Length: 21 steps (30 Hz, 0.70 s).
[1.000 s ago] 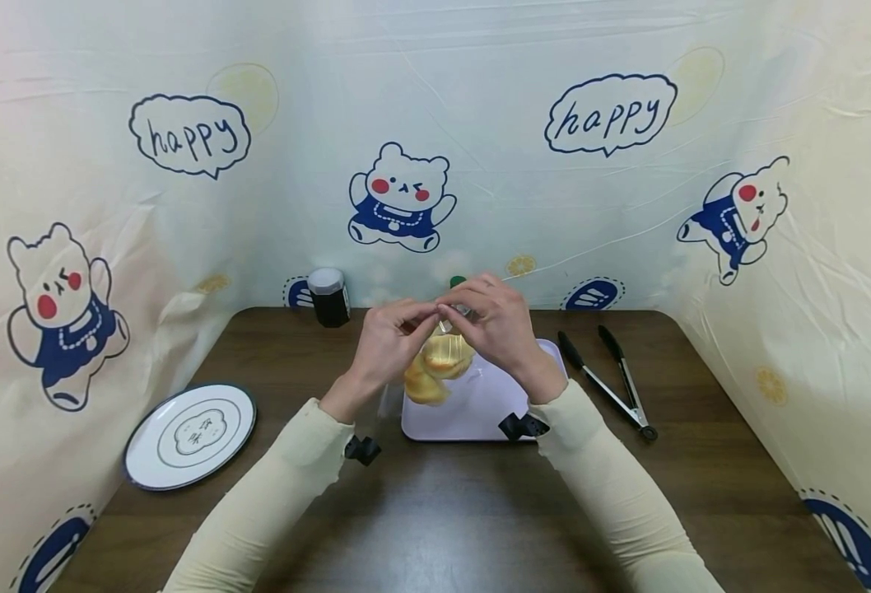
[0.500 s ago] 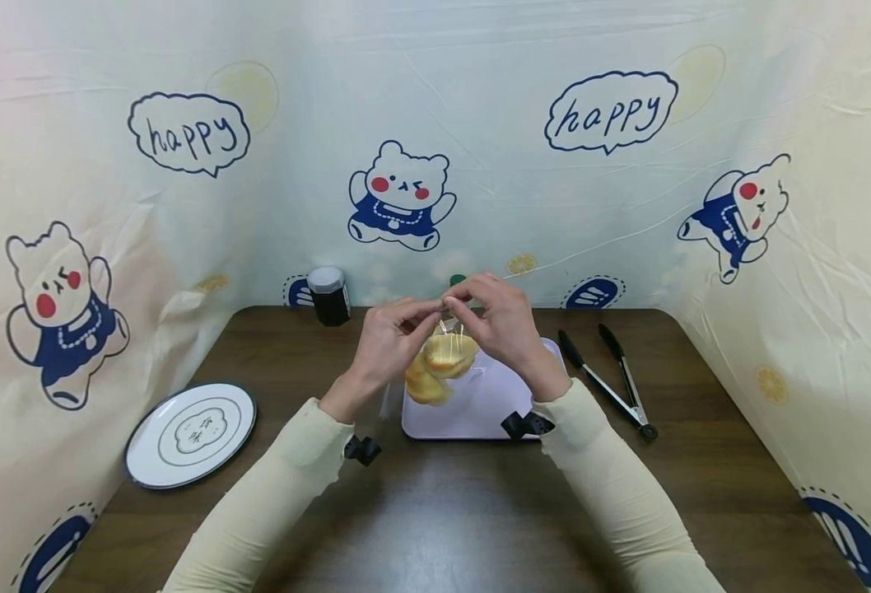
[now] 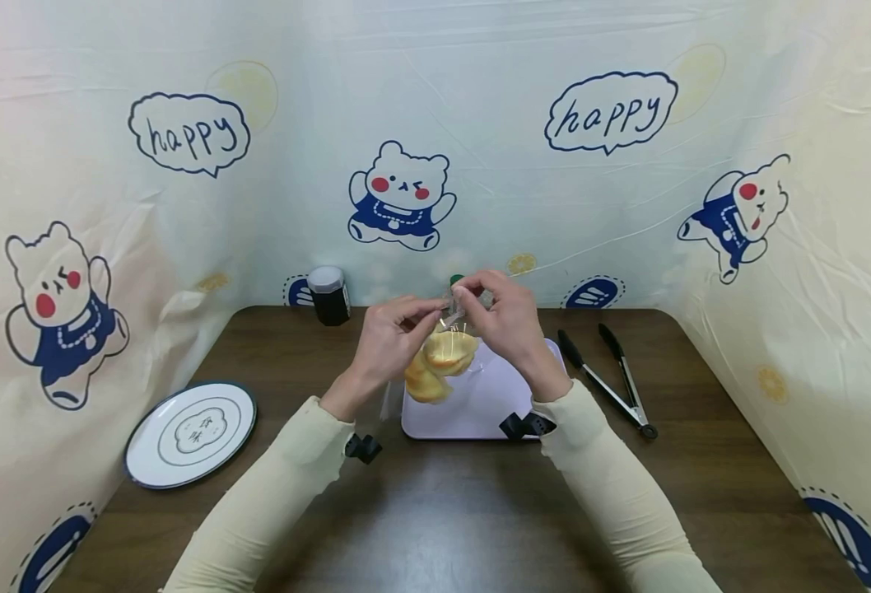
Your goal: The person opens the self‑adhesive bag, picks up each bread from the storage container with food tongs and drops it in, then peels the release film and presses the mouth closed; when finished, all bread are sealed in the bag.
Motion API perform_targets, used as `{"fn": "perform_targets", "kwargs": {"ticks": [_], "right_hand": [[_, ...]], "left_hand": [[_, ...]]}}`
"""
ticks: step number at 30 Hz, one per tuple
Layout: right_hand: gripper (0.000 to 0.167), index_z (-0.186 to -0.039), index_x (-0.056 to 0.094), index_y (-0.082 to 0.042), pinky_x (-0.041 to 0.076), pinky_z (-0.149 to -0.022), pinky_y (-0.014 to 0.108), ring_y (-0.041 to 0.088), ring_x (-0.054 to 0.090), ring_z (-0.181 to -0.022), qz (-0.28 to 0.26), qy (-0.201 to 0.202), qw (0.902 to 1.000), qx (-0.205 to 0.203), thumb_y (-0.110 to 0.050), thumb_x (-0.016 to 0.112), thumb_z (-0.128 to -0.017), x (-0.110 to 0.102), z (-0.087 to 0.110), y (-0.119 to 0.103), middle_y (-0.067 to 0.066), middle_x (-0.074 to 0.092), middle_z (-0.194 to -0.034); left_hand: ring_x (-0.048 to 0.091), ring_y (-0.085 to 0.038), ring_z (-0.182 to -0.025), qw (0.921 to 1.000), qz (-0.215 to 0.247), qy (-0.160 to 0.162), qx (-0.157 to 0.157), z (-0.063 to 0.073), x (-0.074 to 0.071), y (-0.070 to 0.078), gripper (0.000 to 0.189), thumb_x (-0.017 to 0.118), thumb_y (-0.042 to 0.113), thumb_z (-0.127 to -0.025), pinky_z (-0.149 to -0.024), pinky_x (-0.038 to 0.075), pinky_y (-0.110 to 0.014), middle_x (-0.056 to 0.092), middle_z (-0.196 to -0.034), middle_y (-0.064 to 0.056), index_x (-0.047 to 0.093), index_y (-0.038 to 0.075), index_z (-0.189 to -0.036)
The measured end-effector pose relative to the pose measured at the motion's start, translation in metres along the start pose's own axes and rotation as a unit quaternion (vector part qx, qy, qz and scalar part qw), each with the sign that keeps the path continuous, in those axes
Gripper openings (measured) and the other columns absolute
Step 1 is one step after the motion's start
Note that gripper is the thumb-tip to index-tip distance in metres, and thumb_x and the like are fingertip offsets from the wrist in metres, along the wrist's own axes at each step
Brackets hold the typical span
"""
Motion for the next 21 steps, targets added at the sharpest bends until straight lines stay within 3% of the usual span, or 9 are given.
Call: {"fn": "perform_targets", "kwargs": {"ticks": [9, 21], "right_hand": [[0.022, -0.106, 0.073, -0.008, 0.044, -0.06, 0.023, 0.016, 0.058, -0.09, -0.038, 0.041, 0.9934, 0.1, -0.027, 0.065, -0.098, -0.022, 0.001, 0.019, 0.007, 0.071, -0.098], [0.019, -0.101, 0.073, -0.002, 0.032, -0.052, 0.02, 0.007, 0.056, -0.074, -0.072, 0.148, 0.977, 0.135, -0.02, 0.067, -0.096, -0.06, 0.006, 0.055, 0.017, 0.074, -0.093]], "left_hand": [[0.068, -0.014, -0.073, 0.9984, 0.024, 0.046, -0.025, 0.002, -0.009, -0.004, 0.019, 0.071, 0.02, -0.093, -0.067, 0.056, -0.021, 0.078, -0.092, -0.005, 0.078, 0.012, -0.109], [0.07, -0.016, -0.076, 0.9944, 0.031, 0.09, -0.046, 0.006, -0.024, -0.01, 0.019, 0.072, 0.025, -0.092, -0.069, 0.055, -0.016, 0.078, -0.094, -0.006, 0.079, 0.013, -0.105]]}}
Point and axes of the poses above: each hand's wrist, its own z-axis away from the middle knuckle, its own x-axis out of the palm, y = z × x, the point moved 4 cm from there along -z, towards the middle knuckle
